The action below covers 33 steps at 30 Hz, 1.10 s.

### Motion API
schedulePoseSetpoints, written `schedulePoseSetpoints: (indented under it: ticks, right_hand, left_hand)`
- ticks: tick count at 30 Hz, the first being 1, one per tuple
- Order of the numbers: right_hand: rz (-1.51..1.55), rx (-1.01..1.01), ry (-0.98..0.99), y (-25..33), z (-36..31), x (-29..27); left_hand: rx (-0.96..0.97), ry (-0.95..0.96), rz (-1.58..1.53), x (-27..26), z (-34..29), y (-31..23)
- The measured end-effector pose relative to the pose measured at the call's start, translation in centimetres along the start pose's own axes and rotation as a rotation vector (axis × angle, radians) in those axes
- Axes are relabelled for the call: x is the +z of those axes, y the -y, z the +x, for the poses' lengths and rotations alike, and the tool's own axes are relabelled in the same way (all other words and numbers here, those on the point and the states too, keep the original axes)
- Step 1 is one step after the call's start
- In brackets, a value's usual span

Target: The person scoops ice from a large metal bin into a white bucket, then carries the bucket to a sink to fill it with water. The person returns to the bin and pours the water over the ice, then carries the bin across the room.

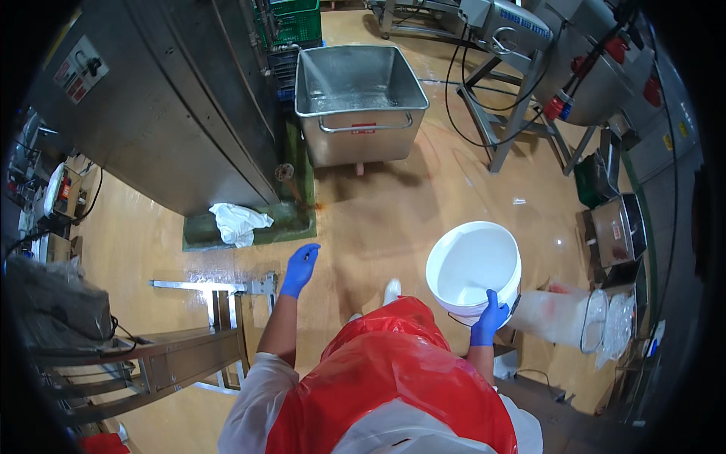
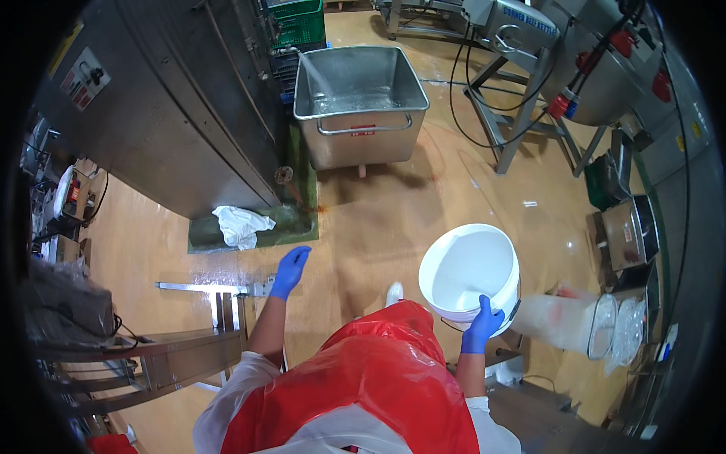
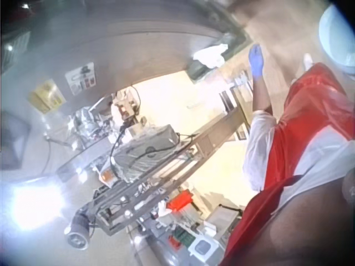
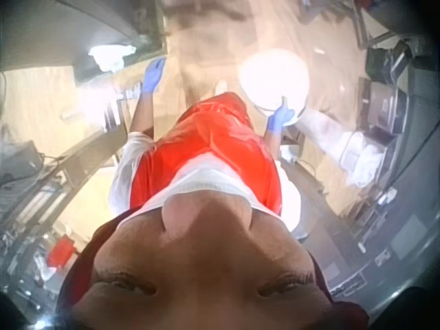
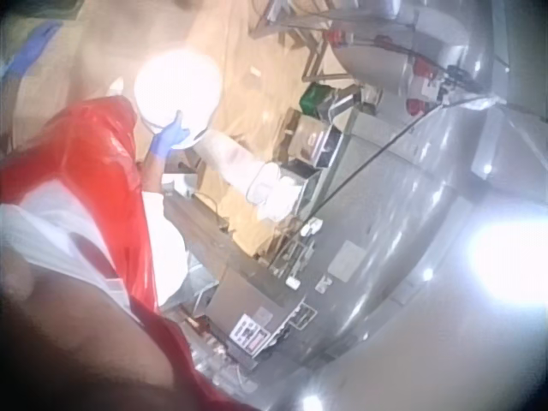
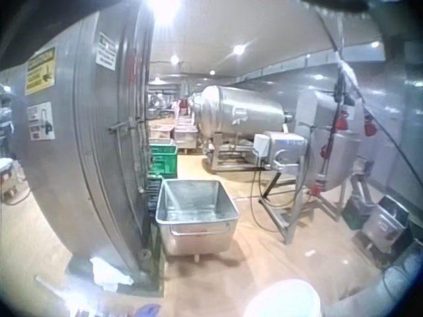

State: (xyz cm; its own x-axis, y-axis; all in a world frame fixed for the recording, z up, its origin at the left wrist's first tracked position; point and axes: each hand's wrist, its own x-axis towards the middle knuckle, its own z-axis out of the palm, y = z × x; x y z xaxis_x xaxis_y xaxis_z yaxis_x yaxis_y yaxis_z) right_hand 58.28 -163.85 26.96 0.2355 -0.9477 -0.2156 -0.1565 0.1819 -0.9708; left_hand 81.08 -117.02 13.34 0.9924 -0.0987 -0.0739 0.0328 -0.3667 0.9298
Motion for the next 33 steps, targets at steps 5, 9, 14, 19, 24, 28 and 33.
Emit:
schedulePoseSetpoints:
  ticks: [5, 9, 14, 19, 24, 28, 33]
  right_hand:
    - [0.040, -0.025, 0.196, 0.3, 7.4, 14.3]
    - [0.046, -0.026, 0.419, 3.0, 11.7, 27.3]
    - [-0.044, -0.172, 0.587, 10.2, 16.7, 39.1]
    - [-0.215, -0.492, 0.720, 14.6, 19.1, 52.8]
    - [-0.516, -0.932, 0.654, 18.2, 19.2, 66.9]
    - [-0.611, -1.206, 0.807, 20.3, 19.8, 78.6]
    - [-0.855, -1.250, 1.050, 15.0, 24.4, 93.6]
  left_hand:
    - [-0.068, -0.135, 0.107, -1.2, 6.7, 1.9]
    - [-0.417, 0.395, 1.139, -3.3, -4.6, 13.6]
    - [-0.931, 0.683, 0.679, 2.0, -12.8, 10.3]
    - [-1.014, 0.626, 0.476, 7.4, -7.3, 9.2]
    - [-0.531, 0.524, 0.636, 9.2, 9.2, 14.6]
    - [-0.547, -0.367, -0.137, 7.1, 27.0, 9.2]
    - [-0.488, -0.482, -0.132, 1.1, 36.9, -1.9]
